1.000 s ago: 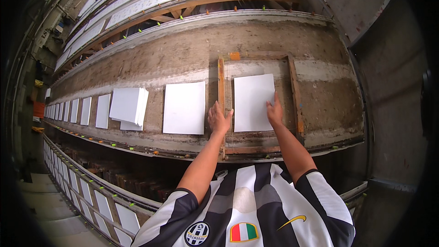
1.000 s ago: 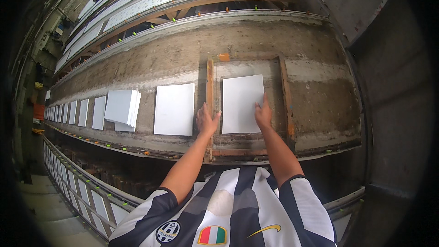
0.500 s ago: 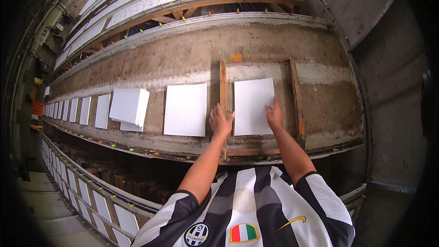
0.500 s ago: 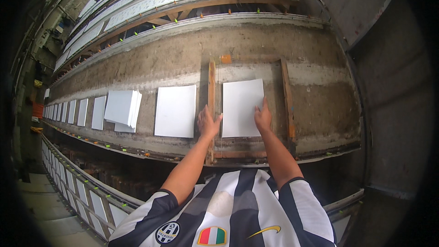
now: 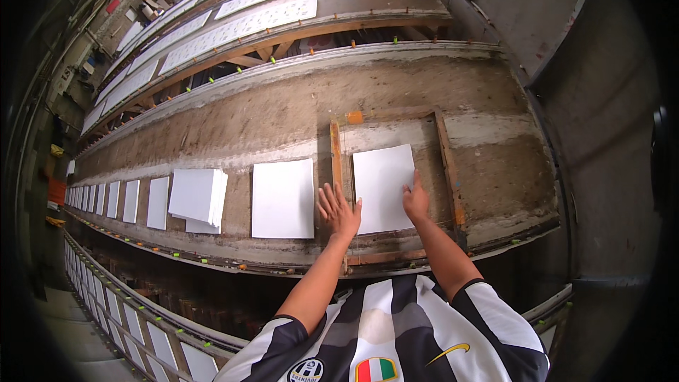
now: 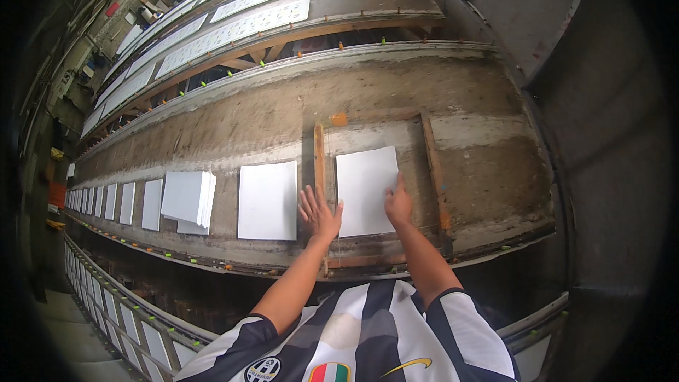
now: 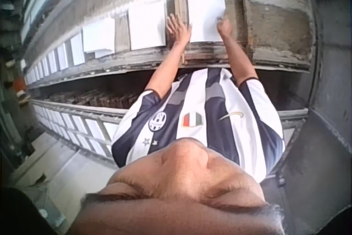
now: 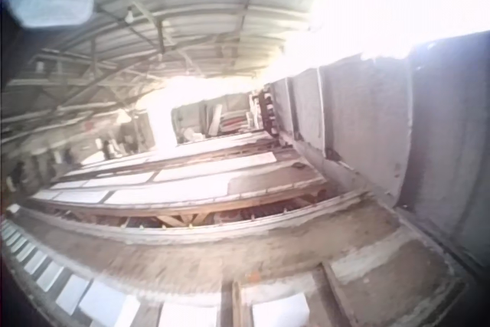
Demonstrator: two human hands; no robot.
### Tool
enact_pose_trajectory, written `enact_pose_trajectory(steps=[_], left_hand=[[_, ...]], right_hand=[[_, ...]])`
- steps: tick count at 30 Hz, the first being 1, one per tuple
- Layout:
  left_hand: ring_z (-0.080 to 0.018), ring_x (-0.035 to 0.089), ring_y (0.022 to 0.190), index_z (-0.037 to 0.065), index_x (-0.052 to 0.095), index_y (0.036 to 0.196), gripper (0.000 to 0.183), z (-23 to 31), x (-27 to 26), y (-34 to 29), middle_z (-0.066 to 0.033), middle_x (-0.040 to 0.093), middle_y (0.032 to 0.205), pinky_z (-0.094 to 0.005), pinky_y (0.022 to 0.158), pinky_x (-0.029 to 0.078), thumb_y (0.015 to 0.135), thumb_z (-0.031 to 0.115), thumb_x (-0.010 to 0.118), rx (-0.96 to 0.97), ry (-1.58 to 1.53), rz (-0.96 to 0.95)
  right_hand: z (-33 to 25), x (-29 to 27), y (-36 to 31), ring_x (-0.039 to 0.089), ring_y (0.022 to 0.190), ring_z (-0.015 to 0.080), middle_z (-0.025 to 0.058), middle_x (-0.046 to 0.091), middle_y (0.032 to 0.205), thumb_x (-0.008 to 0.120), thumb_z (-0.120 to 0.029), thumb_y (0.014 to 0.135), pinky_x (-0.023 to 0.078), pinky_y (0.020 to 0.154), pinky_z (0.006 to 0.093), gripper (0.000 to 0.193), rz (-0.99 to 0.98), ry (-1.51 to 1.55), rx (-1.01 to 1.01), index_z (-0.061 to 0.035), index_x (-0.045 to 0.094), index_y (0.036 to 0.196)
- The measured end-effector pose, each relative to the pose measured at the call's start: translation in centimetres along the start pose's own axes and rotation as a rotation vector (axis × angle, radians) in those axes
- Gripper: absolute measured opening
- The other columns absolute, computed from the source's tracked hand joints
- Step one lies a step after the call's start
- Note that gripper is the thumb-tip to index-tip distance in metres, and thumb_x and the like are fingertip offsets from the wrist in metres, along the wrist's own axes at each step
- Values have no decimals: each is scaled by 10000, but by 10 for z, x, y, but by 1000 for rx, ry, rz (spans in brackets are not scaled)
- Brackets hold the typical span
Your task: The person picks up white rectangular panels from a stack and places them one by one into a wooden frame on a conveyor belt. The person smooths each panel into the frame before moving to the next one.
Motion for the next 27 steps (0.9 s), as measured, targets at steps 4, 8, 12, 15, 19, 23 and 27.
enact_pose_trajectory(steps=[4, 8, 12, 15, 19, 23, 27], left_hand=[[-383, 40, 1564, 63, 277, 1587, 746, 38, 23, 6, -176, 160, 1678, -568, 1244, 60, 1003, 453, 529, 336, -30, -26], [-381, 68, 1563, 75, 280, 1592, 696, 66, 47, 17, -163, 147, 1688, -543, 1249, 79, 1029, 439, 469, 427, -47, -74], [-372, 70, 1565, 72, 301, 1584, 667, 73, 66, 19, -170, 184, 1679, -532, 1253, 64, 1041, 435, 433, 398, -68, -51], [-373, 72, 1564, 73, 299, 1585, 663, 72, 67, 19, -171, 178, 1680, -521, 1256, 56, 1044, 436, 420, 407, -60, -41], [-372, 75, 1564, 76, 297, 1586, 664, 71, 68, 18, -167, 185, 1679, -514, 1258, 57, 1043, 439, 414, 409, -57, -37], [-378, 84, 1561, 77, 298, 1586, 667, 71, 67, 18, -168, 195, 1675, -515, 1259, 60, 1039, 442, 413, 395, -36, -31], [-387, 90, 1559, 77, 300, 1586, 666, 76, 64, 19, -172, 196, 1673, -517, 1258, 59, 1038, 440, 411, 391, -25, -63]], right_hand=[[-4, 1, -3, 670, 967, 479, 304, 686, 1072, 573, -270, 987, 512, 867, 531, 686, -8, -22, 18, -124, 282, 1590], [-14, -4, -7, 644, 1062, 487, 314, 658, 1179, 566, -246, 990, 504, 918, 520, 685, -58, -22, 78, -105, 270, 1592], [-7, 2, -4, 671, 977, 486, 299, 688, 1088, 575, -253, 974, 519, 859, 540, 691, 36, -30, 8, -109, 287, 1585], [-11, 0, -7, 640, 1046, 494, 318, 630, 1193, 592, -264, 969, 512, 891, 536, 693, 1, -37, 27, -97, 302, 1576], [-16, -11, -15, 538, 1223, 475, 306, 499, 1346, 624, -281, 953, 480, 971, 520, 713, 32, -242, -27, -87, 320, 1569], [-25, -19, -14, 396, 1383, 435, 264, 416, 1465, 618, -305, 956, 383, 1094, 535, 734, 50, -348, -145, -103, 294, 1583], [-15, 6, -6, 227, 1523, 366, 189, 270, 1632, 530, -376, 1000, 212, 1217, 553, 723, 47, -463, -436, -118, 234, 1607]])
Point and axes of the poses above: each hand's wrist, its own y-axis towards the middle knuckle, its own x-axis out of the palm, z = x × y, the point moved 5 cm from there along y, towards the middle knuckle
